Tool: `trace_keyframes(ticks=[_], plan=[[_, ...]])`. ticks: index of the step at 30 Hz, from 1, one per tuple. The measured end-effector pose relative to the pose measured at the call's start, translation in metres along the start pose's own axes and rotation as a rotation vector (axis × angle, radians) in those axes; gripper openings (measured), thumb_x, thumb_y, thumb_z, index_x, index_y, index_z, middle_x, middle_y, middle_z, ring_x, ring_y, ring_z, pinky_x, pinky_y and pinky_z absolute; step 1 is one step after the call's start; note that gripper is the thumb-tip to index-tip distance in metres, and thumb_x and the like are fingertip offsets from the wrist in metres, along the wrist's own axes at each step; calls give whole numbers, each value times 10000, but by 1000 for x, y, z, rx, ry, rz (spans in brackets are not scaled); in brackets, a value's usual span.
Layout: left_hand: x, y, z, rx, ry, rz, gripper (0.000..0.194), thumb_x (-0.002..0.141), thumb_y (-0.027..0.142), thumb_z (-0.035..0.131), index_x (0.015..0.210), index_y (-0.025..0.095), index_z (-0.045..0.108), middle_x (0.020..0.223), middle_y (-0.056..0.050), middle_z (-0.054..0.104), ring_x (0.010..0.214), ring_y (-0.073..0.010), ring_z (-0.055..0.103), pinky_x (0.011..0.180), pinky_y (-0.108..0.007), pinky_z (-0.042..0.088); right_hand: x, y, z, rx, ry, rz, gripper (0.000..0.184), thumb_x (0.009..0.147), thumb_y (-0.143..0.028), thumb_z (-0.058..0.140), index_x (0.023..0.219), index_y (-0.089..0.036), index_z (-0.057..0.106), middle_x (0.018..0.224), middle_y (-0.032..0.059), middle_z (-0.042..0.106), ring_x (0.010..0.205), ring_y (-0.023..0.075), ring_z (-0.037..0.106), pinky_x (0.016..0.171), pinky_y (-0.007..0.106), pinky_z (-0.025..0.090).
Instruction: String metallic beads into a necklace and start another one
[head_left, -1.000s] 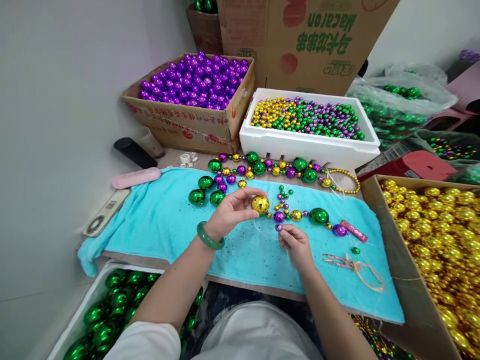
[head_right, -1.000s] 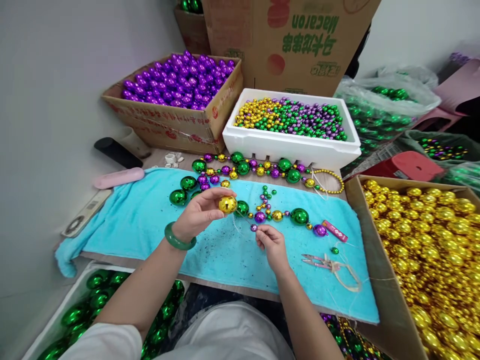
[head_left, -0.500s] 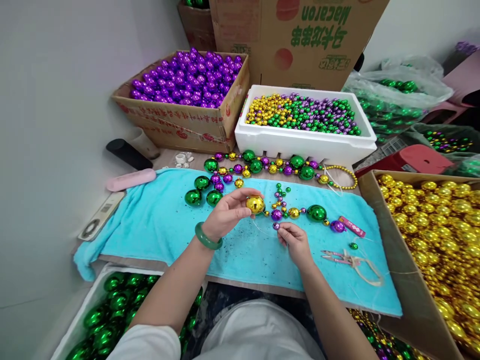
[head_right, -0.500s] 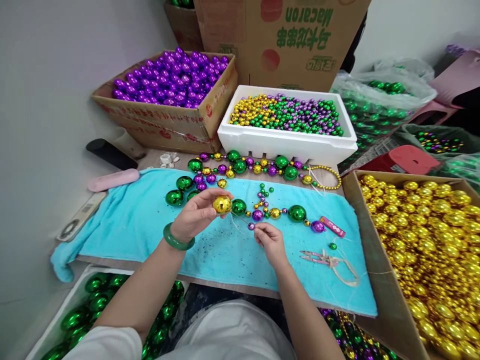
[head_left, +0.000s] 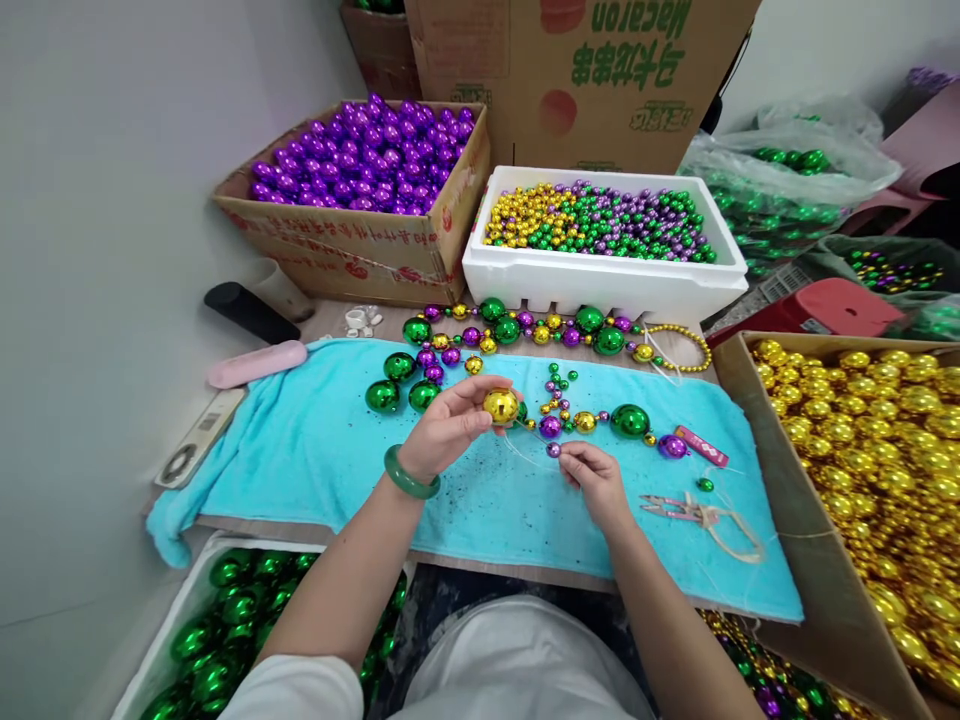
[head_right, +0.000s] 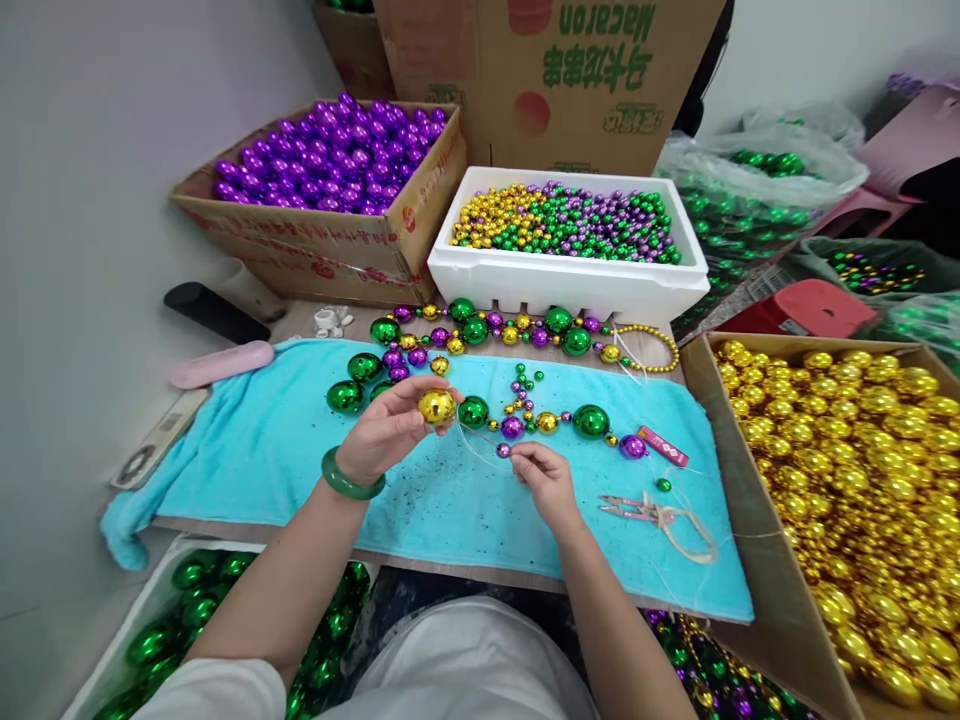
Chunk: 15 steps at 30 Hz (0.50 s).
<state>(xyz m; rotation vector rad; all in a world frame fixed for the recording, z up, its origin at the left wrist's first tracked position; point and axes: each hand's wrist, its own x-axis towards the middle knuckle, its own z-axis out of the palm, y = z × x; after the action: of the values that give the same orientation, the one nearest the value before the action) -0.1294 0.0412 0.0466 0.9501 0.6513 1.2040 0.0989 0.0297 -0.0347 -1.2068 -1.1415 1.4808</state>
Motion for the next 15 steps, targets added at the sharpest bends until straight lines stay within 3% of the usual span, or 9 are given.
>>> trace_keyframes(ticks=[5, 9, 15], plan=[[-2, -7, 4, -21, 51, 38, 371, 739, 310, 770, 1095, 237, 697, 1113, -92, 684, 921, -182, 637, 753, -284, 536, -3, 4, 6, 37, 10, 54, 290, 647, -455, 745, 720, -180, 689, 505, -21, 516, 448, 95, 415, 399, 219, 289], [-4, -6, 5, -8, 43, 34, 367, 743, 304, 766, 1095, 231, 689, 1150, -100, 674, 996, -218, 646, 803, -318, 544, -3, 3, 5, 16, 17, 18, 260, 658, -432, 738, 717, -183, 695, 488, -33, 486, 443, 88, 388, 406, 222, 281], [-5, -5, 3, -85, 21, 27, 362, 770, 296, 746, 1121, 252, 669, 1194, -89, 664, 948, -198, 674, 820, -327, 544, -1, -4, 3, 19, -1, 0, 223, 665, -396, 731, 711, -180, 695, 487, -35, 486, 445, 84, 384, 414, 221, 270]])
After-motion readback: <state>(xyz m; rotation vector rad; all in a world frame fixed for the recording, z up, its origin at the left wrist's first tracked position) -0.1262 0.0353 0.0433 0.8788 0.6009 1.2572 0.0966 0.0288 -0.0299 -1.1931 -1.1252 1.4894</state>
